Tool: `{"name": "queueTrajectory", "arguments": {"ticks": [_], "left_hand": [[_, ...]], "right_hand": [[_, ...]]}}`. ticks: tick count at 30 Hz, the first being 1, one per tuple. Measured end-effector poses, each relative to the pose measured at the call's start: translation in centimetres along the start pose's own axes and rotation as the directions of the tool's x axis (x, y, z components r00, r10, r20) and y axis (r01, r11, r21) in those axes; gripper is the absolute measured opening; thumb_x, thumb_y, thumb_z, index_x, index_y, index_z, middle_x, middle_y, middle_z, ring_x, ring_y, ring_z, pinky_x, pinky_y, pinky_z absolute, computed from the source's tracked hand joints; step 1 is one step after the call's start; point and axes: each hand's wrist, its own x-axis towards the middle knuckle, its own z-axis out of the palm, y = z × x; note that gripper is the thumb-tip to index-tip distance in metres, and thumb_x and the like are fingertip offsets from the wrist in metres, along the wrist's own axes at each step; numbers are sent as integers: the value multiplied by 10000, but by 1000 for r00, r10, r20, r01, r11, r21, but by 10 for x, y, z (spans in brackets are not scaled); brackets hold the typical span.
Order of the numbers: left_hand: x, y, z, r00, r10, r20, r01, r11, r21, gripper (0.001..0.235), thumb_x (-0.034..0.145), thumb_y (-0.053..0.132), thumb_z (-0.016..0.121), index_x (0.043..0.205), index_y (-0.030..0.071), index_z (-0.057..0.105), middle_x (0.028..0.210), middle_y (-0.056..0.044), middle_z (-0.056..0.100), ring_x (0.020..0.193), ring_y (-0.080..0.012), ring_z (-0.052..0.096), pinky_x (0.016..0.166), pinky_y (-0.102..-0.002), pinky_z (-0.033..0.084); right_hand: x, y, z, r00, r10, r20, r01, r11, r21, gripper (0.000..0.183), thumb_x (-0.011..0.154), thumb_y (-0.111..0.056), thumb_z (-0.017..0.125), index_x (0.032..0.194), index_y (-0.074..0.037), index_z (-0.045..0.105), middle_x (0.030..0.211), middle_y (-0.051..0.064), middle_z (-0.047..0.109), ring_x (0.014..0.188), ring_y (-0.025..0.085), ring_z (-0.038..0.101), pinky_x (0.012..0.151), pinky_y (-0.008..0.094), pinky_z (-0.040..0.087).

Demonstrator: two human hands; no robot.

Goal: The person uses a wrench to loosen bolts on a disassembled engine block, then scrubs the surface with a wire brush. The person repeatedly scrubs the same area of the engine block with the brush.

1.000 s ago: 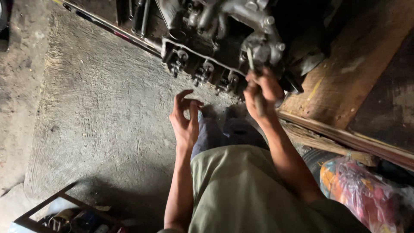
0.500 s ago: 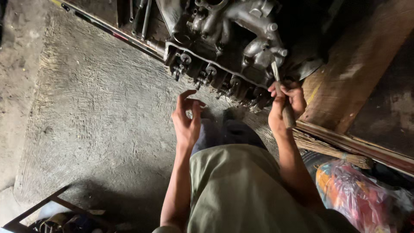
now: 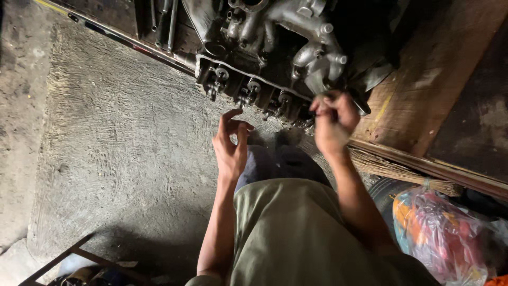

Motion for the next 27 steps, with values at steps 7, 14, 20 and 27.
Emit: {"name": "queueTrajectory", "arguments": {"ticks": [7, 14, 20, 27], "left_hand": [[-2, 12, -9, 1000, -24, -11, 25, 1000, 16, 273, 1030, 76, 545, 1293, 26, 599, 891, -121, 778, 795, -185, 763, 718, -323, 598], [5, -5, -9, 1000, -28, 5, 27, 999, 33, 262, 1039, 76, 501, 1286, 34, 578, 897, -116, 780, 771, -180, 775, 712, -332, 602], [7, -3, -9, 1000, 7, 26, -8, 1000, 13, 262, 1033, 58, 489, 1276, 26, 583, 918, -131, 777, 819, -199, 784, 743, -347, 632], [12, 13, -15, 999, -44, -10, 45, 998, 32, 279, 1009, 59, 534, 1278, 16, 591, 912, -130, 781, 798, -194, 761, 732, -342, 607]], "right_hand": [[2, -14, 11, 996, -42, -75, 41, 999, -18, 113, 1028, 43, 489, 929, -10, 498, 878, 155, 661, 762, 220, 666, 680, 341, 568], [29, -33, -30, 979, 205, -4, -205, 978, -39, 109, 967, 29, 501, 880, -36, 514, 810, 91, 665, 694, 181, 693, 623, 350, 565], [38, -24, -13, 956, -271, 111, 293, 878, -380, 119, 799, 127, 548, 792, 12, 572, 790, 177, 580, 694, 272, 548, 583, 408, 468], [22, 8, -19, 980, -198, 31, 178, 929, 324, 242, 865, 138, 417, 668, 4, 460, 601, 36, 487, 512, 139, 398, 475, 337, 405]]}}
